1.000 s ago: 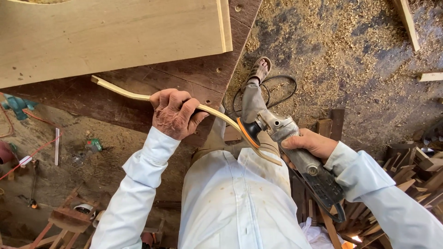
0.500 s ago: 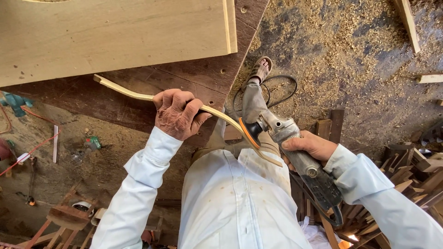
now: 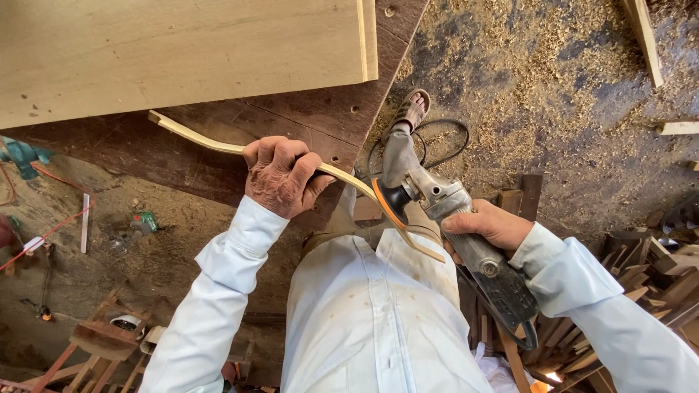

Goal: The person plugs in a power sander and uses it to smooth the edges of a curved wooden strip on a workbench.

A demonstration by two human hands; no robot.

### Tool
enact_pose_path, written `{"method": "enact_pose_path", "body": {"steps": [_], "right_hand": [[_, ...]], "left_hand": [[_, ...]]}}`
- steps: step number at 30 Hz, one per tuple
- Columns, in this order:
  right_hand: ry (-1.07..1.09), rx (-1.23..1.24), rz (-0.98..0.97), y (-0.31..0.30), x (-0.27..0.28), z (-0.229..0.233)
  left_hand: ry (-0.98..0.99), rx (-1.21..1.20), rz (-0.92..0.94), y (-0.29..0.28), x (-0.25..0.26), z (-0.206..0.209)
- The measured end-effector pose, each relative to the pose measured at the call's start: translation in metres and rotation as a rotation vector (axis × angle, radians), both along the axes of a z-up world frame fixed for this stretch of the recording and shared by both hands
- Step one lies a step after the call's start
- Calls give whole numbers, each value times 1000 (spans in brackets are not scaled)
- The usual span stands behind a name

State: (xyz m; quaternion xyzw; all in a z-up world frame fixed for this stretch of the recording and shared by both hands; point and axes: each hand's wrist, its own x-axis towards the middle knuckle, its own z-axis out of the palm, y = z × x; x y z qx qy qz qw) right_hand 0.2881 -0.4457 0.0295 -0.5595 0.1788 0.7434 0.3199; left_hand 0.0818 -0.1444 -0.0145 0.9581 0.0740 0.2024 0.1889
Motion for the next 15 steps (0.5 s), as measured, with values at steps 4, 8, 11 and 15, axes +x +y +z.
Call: {"method": "enact_pose_path", "body": {"steps": [4, 8, 11, 15], "right_hand": [[-20, -10, -4, -2, 1, -9], [-31, 19, 44, 4, 6, -9], [-28, -5, 80, 10, 10, -5], [-23, -26, 101, 20, 14, 5]], "left_hand": [[-7, 2, -1, 0, 1, 1], [-12, 9, -6, 1, 0, 1], [-16, 13, -16, -1, 1, 2], [-36, 4, -32, -3, 2, 2]]}}
